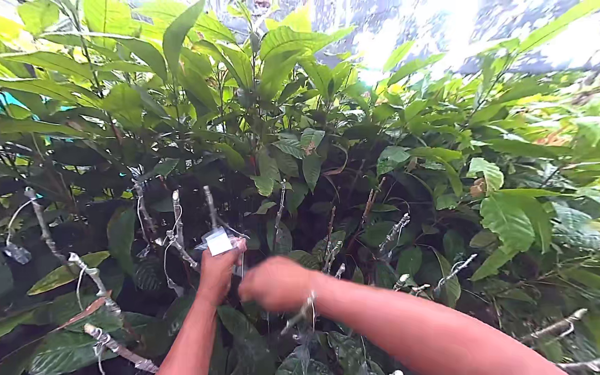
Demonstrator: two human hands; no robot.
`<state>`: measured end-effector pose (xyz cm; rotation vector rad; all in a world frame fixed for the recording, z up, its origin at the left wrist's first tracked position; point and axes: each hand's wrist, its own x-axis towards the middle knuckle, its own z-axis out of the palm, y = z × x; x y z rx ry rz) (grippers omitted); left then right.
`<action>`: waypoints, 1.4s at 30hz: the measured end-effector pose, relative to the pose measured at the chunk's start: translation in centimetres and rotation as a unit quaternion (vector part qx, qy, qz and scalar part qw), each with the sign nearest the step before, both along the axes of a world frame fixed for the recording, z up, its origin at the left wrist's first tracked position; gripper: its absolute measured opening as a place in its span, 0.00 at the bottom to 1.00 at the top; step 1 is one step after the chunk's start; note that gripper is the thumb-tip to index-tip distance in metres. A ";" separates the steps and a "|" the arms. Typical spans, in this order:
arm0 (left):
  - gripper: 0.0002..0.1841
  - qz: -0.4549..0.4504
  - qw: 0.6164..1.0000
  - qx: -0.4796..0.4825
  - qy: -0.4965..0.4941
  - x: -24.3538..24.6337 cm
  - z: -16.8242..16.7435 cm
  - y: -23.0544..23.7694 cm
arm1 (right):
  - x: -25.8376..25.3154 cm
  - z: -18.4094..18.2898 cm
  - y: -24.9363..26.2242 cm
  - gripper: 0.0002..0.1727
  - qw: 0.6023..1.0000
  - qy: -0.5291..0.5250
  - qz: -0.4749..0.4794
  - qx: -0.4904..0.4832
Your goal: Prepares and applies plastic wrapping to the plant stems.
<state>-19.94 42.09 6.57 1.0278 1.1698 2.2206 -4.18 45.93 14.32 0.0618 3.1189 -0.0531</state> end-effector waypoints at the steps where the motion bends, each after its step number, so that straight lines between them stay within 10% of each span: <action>1: 0.05 0.012 1.000 -0.008 0.006 0.2 0.2 0.0 | 0.0 0.1 -1.5 0.13 0.999 -0.023 0.048 0.008; 8: 0.26 -0.068 0.994 0.010 0.090 0.6 -1.4 0.1 | -3.0 4.0 5.3 0.12 0.920 0.140 -0.247 -0.270; 12: 0.08 -0.057 0.995 0.067 0.044 -0.2 -1.9 -0.1 | -1.7 1.1 5.3 0.09 0.822 0.072 -0.231 -0.516; 19: 0.06 -0.058 0.997 -0.026 0.048 1.3 -0.9 0.2 | -2.8 -1.6 4.6 0.13 0.847 0.275 -0.318 -0.327; 24: 0.04 -0.077 0.996 -0.032 -0.009 0.8 -0.4 0.4 | -1.3 -3.6 5.5 0.12 0.932 0.350 -0.070 0.055; 30: 0.12 -0.012 1.000 -0.015 0.004 0.8 0.3 0.8 | 2.7 -2.6 6.3 0.16 0.933 0.277 -0.220 -0.065; 37: 0.12 -0.002 0.988 -0.136 0.073 4.6 2.1 2.7 | 5.1 -3.0 -0.8 0.12 0.922 0.323 0.053 -0.206; 42: 0.44 0.043 0.951 -0.192 0.238 3.5 5.8 3.9 | 12.6 -0.4 -2.9 0.13 0.863 0.411 -0.031 -0.292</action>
